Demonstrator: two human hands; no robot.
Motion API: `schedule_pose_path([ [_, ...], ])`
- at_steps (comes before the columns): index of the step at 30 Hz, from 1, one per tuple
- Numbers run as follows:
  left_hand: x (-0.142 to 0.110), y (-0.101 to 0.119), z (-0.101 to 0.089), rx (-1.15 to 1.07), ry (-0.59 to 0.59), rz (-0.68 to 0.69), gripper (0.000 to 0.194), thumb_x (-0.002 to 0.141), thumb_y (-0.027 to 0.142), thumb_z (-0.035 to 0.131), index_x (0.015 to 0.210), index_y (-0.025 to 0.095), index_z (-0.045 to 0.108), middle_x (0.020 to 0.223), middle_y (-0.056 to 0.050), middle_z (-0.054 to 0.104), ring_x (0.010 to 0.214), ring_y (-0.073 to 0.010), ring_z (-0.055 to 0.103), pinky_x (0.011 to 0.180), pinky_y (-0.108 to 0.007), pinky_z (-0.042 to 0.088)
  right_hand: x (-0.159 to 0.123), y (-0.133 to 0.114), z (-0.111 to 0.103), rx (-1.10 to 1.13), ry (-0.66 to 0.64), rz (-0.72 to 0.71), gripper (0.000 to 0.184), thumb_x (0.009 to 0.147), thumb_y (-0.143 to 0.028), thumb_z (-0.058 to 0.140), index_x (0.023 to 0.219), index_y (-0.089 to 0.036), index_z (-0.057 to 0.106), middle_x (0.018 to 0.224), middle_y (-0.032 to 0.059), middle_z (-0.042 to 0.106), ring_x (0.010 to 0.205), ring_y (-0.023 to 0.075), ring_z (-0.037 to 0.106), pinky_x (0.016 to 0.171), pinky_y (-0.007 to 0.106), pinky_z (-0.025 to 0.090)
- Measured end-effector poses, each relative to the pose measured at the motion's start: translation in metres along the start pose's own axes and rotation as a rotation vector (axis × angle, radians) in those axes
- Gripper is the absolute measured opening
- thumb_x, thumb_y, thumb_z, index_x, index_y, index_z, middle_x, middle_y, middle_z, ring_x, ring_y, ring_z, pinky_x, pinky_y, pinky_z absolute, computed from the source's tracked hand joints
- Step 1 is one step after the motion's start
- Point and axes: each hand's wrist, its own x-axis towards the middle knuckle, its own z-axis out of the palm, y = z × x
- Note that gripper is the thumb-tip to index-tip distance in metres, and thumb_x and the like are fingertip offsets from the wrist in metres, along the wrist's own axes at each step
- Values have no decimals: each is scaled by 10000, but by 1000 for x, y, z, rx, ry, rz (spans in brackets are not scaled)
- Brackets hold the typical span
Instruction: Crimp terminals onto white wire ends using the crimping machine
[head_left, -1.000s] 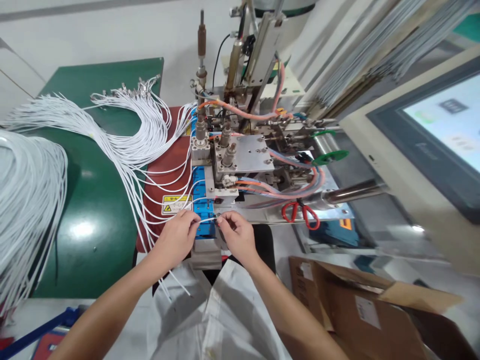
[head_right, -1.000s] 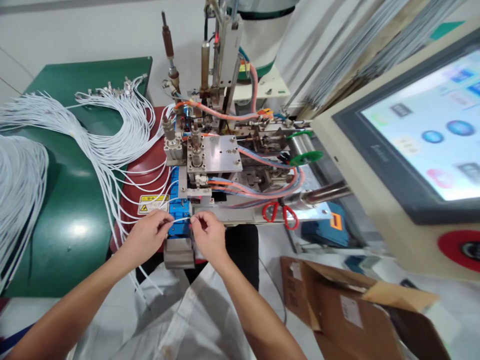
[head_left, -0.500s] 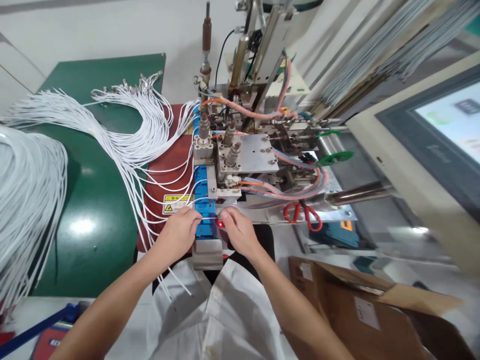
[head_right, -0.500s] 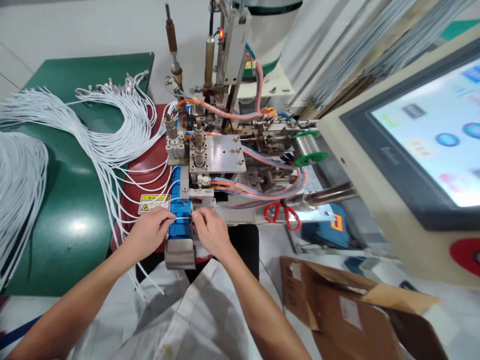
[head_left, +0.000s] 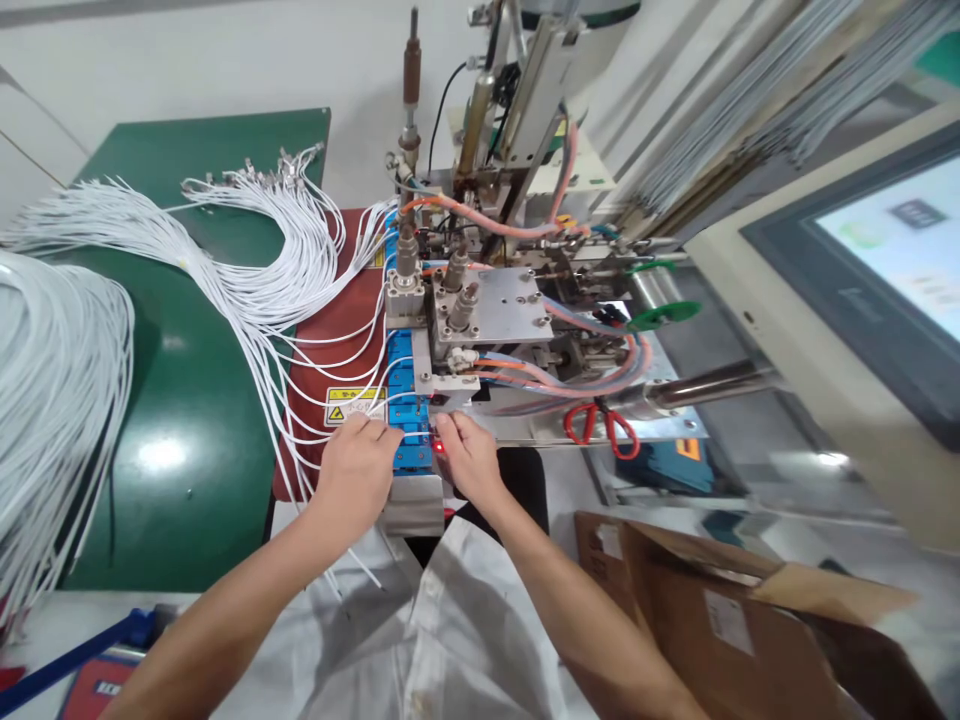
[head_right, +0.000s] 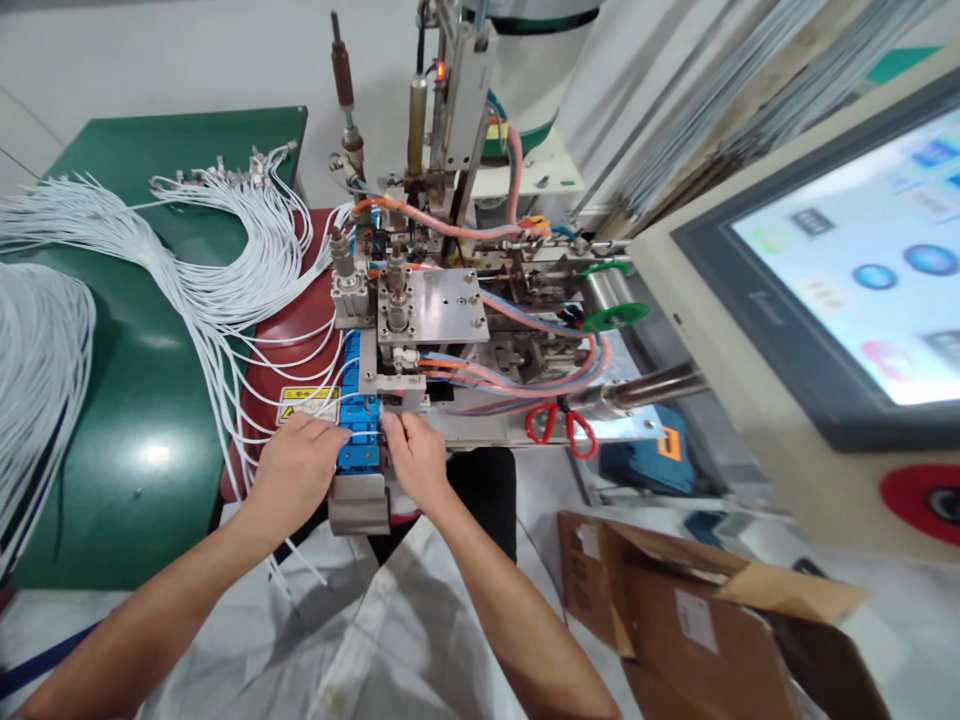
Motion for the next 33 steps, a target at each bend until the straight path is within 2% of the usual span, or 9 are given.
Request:
schedule_pose_path([
  [2,-2,-4,2,-6,41,61,236,811,47,428,918,128,622,852,-88,648,799,-219,571,794,-378,459,2,1,-4,93,65,53,381,854,-448,376,574,-195,435,526,-36,437,526,118,426,542,244,339],
  [7,-24,-17,2,-91,166,178,289,856,120,439,1128,89,532,1108,-123,595,1026,-225,524,917,-364,406,2,8,-15,381,152,119,401,827,-494,425,602,-171,505,536,-29,456,506,102,414,496,229,330],
  [9,-39,-21,-6,-167,112,211,232,872,178,447,1067,132,565,1036,-89,614,971,-200,541,880,-340,425,0,12,-20,456,167,127,417,814,-510,446,581,-169,501,525,-34,438,488,94,386,472,224,308],
  [13,-70,-25,-26,-214,-154,269,121,845,224,512,907,196,613,887,-41,601,865,-175,542,812,-318,438,-3,19,-29,517,184,135,432,819,-507,452,550,-170,485,519,-36,432,489,91,374,481,226,301],
  [17,-81,-27,-35,-143,-201,215,133,832,128,491,797,187,604,893,-49,578,905,-185,521,846,-345,413,-5,17,-33,520,182,142,438,817,-507,460,538,-170,487,510,-38,425,489,90,373,487,228,300],
  [21,-68,-20,-31,-251,-93,250,148,865,181,468,820,189,608,818,-31,602,810,-155,548,785,-301,435,-14,4,-33,561,132,150,425,786,-516,505,538,-171,513,498,-34,445,476,92,380,473,226,313],
  [27,-39,9,-17,-434,238,67,134,861,222,492,894,188,617,805,-22,648,746,-132,590,708,-261,472,-42,-13,-36,775,24,-28,318,840,-432,469,757,-193,662,646,17,597,567,119,502,541,246,404],
  [30,-30,21,-12,-483,294,32,171,863,196,478,957,174,619,837,-43,654,768,-138,604,720,-265,487,-48,-22,-41,728,46,-69,199,805,-364,544,797,-207,664,688,15,614,581,120,531,558,248,436],
  [33,-25,30,-9,-557,279,10,232,866,216,468,1054,163,594,906,-70,653,824,-154,607,744,-275,498,-46,-32,-47,530,24,-67,98,766,-268,598,728,-192,646,675,11,616,574,118,541,550,238,442],
])
